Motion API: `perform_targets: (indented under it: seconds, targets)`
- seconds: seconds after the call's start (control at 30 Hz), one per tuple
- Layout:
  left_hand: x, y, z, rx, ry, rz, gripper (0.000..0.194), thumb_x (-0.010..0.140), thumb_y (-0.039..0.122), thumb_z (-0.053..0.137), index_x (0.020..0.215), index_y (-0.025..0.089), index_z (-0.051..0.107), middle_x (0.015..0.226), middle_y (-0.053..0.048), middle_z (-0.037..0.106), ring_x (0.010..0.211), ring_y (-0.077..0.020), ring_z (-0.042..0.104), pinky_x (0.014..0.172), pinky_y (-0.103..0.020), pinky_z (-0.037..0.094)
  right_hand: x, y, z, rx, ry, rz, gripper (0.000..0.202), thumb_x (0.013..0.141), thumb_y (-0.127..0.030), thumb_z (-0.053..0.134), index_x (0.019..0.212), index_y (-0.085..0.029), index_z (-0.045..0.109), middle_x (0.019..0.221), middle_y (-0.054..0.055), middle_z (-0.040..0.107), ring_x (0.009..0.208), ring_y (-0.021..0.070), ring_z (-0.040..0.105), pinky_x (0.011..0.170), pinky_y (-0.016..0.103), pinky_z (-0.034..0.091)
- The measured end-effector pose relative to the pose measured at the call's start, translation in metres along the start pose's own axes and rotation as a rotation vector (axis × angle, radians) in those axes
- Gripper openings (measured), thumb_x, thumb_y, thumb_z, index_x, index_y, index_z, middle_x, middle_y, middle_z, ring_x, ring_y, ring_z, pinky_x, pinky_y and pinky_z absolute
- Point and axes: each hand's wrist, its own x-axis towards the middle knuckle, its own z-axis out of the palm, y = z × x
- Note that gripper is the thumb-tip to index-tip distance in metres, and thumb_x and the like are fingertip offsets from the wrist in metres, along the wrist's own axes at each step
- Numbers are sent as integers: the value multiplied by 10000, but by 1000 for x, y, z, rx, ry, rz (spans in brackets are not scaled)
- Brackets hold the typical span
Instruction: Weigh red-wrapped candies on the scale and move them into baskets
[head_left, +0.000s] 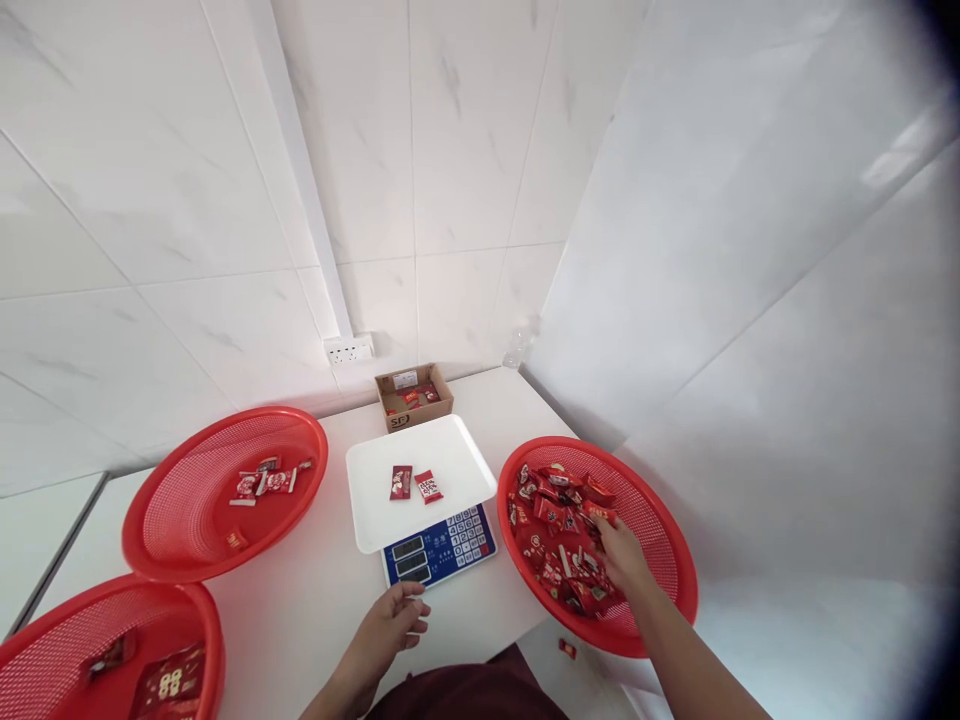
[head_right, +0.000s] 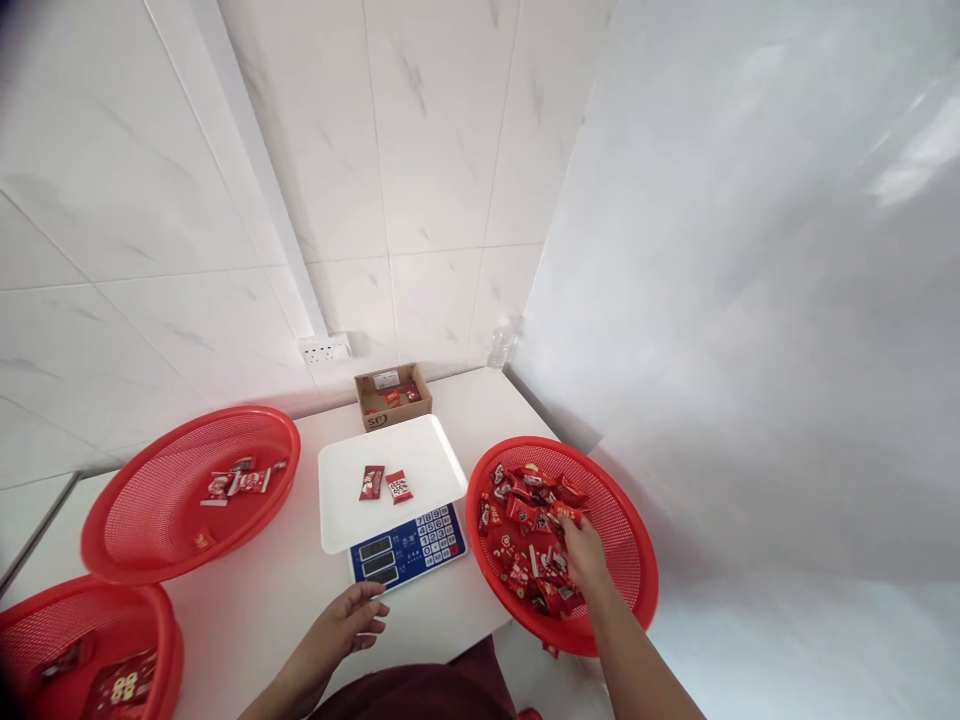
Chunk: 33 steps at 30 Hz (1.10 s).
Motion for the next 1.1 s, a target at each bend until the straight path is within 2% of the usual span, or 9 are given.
perform_targets:
  seconds: [0.2, 0.4, 0.53, 0.67, 0.77, 0.87, 0.93, 1.0, 1.1]
  targets:
    - [-12, 37, 27, -59, -136, 60, 480, 661, 510, 676, 995, 179, 579, 942, -70, 626, 840, -175, 583, 768, -318, 441, -28, -64, 23, 199, -123, 5, 338, 735, -492, 505, 957, -249, 580, 930, 39, 709, 843, 223, 662, 684, 335, 556]
    - [-13, 59, 57, -253, -312, 84, 537, 679, 574, 649, 1048, 206, 519, 921, -60, 609, 757, -162, 599, 704, -336, 466, -104, -124, 73, 65, -443, -293, 355, 740, -446, 549, 998, -211, 614, 1021, 63, 690, 976, 227, 621, 881, 369, 485]
    - [2, 46, 57, -320, -261, 79, 565, 605, 460, 760, 1029, 190, 501, 760, -9, 606, 612, -113, 579, 673, -302, 455, -129, -124, 95, 5, -602, -349, 392, 741, -458, 515, 1028, -206, 604, 1034, 66, 684, 959, 226, 628, 868, 384, 488]
    - [16, 42, 39, -362, -130, 103, 635, 616, 414, 766, 1115, 150, 475, 719, -9, 603, 586, -108, 573, 655, -280, 455, -127, -113, 93, 24, -584, -226, 422, 722, -480, 527, 1027, -196, 594, 950, 67, 695, 845, 217, 646, 778, 352, 507]
    - [22, 54, 18, -426, -25, 151, 824, 681, 433, 722, 1343, 195, 293, 888, -49, 620, 708, -133, 622, 734, -296, 473, -119, -106, 80, 34, -532, -103, 465, 709, -505, 539, 1047, -190, 588, 807, 46, 691, 712, 204, 634, 627, 314, 498]
    - [22, 64, 4, -403, -67, 99, 942, 726, 481, 669, 1435, 296, 75, 1043, -78, 592, 819, -166, 643, 804, -343, 473, -117, -99, 70, 32, -486, -57, 444, 688, -507, 560, 1004, -198, 605, 695, 18, 660, 636, 186, 600, 558, 294, 466]
    - [18, 64, 3, -314, -103, 56, 904, 727, 501, 658, 1432, 283, 136, 1045, -91, 593, 818, -173, 637, 803, -359, 470, -119, -95, 68, 33, -487, -40, 409, 677, -510, 564, 946, -206, 615, 631, 4, 628, 603, 177, 581, 538, 286, 451]
    - [12, 58, 9, -216, -150, 38, 788, 717, 511, 660, 1369, 229, 319, 1041, -108, 601, 830, -179, 622, 794, -357, 466, -124, -93, 69, 41, -530, -22, 397, 677, -512, 564, 928, -208, 614, 597, -8, 604, 573, 164, 562, 517, 273, 433]
    - [2, 47, 24, -144, -284, 31, 667, 694, 531, 667, 1239, 193, 484, 1079, -128, 595, 888, -205, 603, 779, -368, 468, -137, -99, 75, 0, -678, -34, 376, 682, -495, 580, 910, -198, 615, 559, -29, 574, 500, 135, 511, 470, 251, 390]
